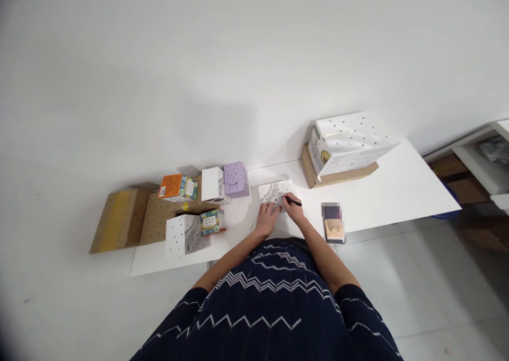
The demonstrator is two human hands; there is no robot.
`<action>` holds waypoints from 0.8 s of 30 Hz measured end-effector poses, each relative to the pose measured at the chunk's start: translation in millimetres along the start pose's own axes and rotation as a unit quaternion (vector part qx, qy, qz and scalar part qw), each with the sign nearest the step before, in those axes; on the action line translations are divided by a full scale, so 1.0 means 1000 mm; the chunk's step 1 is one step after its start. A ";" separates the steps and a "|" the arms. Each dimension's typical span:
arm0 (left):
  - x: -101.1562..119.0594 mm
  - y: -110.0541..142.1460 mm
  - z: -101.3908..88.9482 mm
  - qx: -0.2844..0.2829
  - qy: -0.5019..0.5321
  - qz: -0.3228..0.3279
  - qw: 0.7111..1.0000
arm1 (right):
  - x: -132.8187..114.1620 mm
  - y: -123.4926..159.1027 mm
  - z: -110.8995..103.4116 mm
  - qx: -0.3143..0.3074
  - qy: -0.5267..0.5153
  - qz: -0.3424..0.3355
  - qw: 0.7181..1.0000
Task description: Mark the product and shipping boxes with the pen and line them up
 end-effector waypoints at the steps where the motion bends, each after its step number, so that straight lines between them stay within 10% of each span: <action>1: 0.000 0.000 0.000 0.001 0.004 0.000 1.000 | 0.000 0.000 0.000 -0.001 0.000 0.001 1.000; 17: 0.002 0.000 -0.006 -0.009 -0.006 0.005 1.000 | 0.010 0.000 -0.007 0.031 -0.081 0.062 0.994; 24: -0.002 0.001 0.000 -0.020 0.011 0.006 1.000 | 0.039 0.021 -0.045 0.107 -0.059 0.154 0.980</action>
Point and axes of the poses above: each hand's wrist, its own y-axis away from the middle knuckle, its own z-axis out of the palm, x = y × z, the point moved 9 cm from there along -y, towards the middle knuckle
